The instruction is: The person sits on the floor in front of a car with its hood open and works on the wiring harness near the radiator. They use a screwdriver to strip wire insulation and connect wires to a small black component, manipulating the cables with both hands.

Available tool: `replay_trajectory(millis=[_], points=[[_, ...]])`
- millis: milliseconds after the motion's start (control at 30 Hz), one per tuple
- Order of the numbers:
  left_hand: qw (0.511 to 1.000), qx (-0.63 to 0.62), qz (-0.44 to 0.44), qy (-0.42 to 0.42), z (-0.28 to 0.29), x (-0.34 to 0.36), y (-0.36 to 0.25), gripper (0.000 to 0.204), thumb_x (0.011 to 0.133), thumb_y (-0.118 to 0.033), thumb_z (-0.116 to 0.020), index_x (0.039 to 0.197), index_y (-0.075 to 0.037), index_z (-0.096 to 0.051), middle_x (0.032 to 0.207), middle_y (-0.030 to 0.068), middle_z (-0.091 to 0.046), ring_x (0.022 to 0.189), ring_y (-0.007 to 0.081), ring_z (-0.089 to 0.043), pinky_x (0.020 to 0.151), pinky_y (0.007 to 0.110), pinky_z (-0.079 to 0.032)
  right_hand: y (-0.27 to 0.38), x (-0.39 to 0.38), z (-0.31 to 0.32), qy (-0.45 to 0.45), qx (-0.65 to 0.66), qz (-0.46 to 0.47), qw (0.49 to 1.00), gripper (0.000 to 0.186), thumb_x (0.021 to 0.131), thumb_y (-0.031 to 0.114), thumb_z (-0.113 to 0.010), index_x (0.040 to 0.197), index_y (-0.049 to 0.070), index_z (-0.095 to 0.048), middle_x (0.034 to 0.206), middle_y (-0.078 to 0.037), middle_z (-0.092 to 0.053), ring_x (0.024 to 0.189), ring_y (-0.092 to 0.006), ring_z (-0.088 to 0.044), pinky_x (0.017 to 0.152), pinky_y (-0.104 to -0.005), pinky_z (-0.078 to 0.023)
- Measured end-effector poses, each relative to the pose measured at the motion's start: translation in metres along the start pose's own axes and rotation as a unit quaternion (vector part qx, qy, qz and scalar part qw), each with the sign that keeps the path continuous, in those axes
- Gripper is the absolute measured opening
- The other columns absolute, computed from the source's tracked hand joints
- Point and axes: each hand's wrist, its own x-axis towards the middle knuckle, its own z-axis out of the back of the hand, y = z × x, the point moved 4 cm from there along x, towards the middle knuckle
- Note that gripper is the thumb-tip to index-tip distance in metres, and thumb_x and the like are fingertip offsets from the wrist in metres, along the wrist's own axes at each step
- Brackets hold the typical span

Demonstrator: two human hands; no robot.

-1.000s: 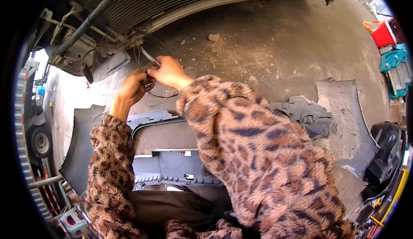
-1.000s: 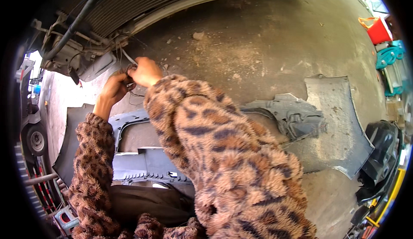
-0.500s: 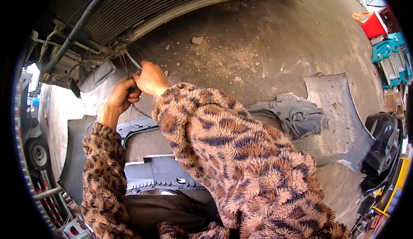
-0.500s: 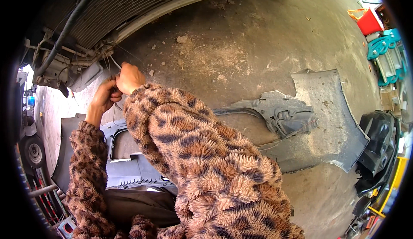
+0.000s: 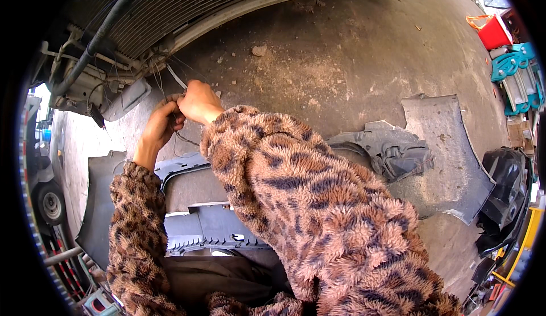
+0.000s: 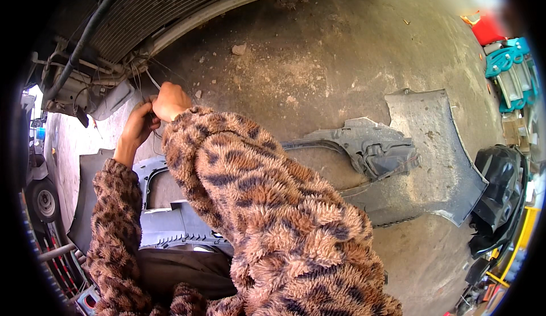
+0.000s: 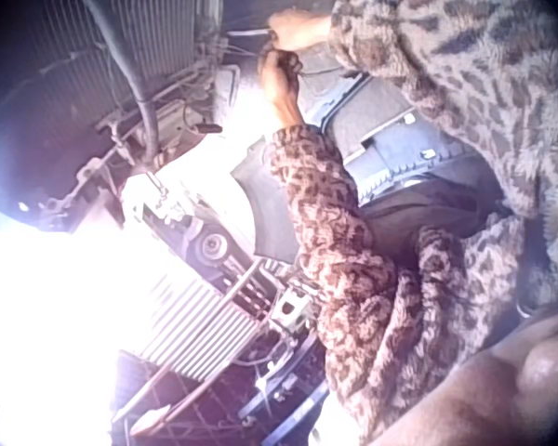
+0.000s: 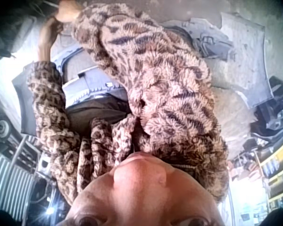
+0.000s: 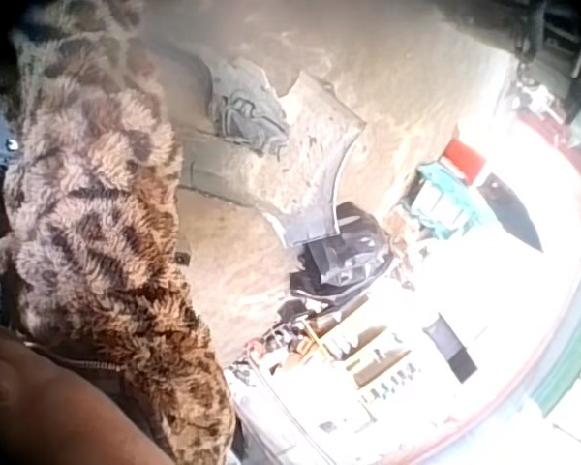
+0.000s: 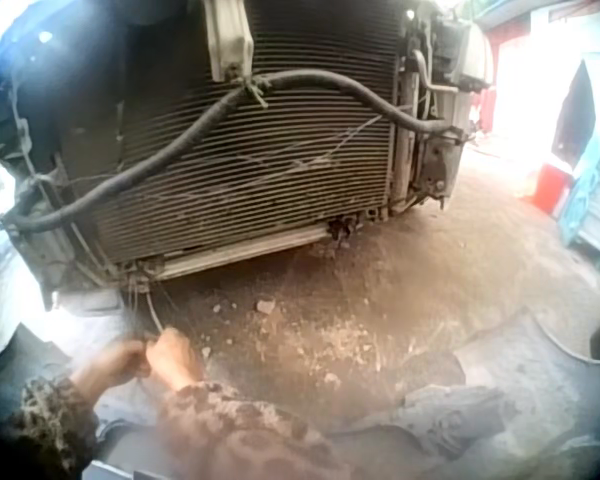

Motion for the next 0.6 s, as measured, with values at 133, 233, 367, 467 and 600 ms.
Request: replay_trajectory(millis=[133,233,367,467,600], points=[[1.000,0.012,-0.010,-0.003,0.004,0.002,-0.001,0.015,0.087,-0.010,-0.045,0.099,-0.004,-0.054,0.074,0.0006,-0.053,0.060,0.0083,-0.049,0.050,0.020,-0.039,-0.001,0.003,0.000,0.004,-0.004,-0.003,1.000,0.037,0.080,0.024,-0.060,0.103,-0.005,-0.060,0.105,-0.027,-0.061,0.102,-0.0383,-0.059,0.085,-0.0414,-0.048],[0.999,0.028,-0.020,-0.005,0.005,0.002,-0.001,0.018,0.088,-0.011,-0.045,0.101,-0.003,-0.055,0.076,0.0017,-0.055,0.062,0.0091,-0.052,0.053,0.020,-0.041,-0.007,0.009,-0.003,0.020,-0.012,-0.004,1.000,0.038,0.078,0.025,-0.062,0.104,-0.004,-0.062,0.106,-0.026,-0.061,0.103,-0.0379,-0.058,0.087,-0.0419,-0.048],[0.995,0.088,-0.025,-0.040,0.022,0.005,0.002,0.019,0.089,-0.013,-0.046,0.100,-0.004,-0.058,0.080,0.0017,-0.058,0.064,0.0093,-0.053,0.055,0.021,-0.043,-0.020,0.023,-0.020,0.062,-0.051,0.013,0.997,0.036,0.076,0.022,-0.061,0.102,-0.003,-0.064,0.107,-0.026,-0.060,0.105,-0.0380,-0.058,0.089,-0.0412,-0.047],[0.982,0.168,-0.053,-0.070,0.020,0.006,-0.004,0.019,0.088,-0.014,-0.047,0.097,-0.003,-0.060,0.078,0.0009,-0.058,0.063,0.0086,-0.052,0.053,0.021,-0.040,-0.028,0.030,-0.018,0.096,-0.100,0.025,0.990,0.041,0.074,0.025,-0.060,0.101,-0.006,-0.063,0.104,-0.027,-0.061,0.102,-0.0390,-0.059,0.087,-0.0399,-0.047],[0.962,0.242,-0.074,-0.099,0.032,0.013,-0.007,0.019,0.085,-0.013,-0.050,0.094,-0.001,-0.062,0.067,0.0006,-0.054,0.052,0.0083,-0.048,0.044,0.022,-0.036,-0.035,0.037,-0.019,0.134,-0.087,0.067,0.985,0.052,0.077,0.040,-0.059,0.100,-0.006,-0.063,0.101,-0.026,-0.062,0.098,-0.0410,-0.059,0.086,-0.0394,-0.048]])
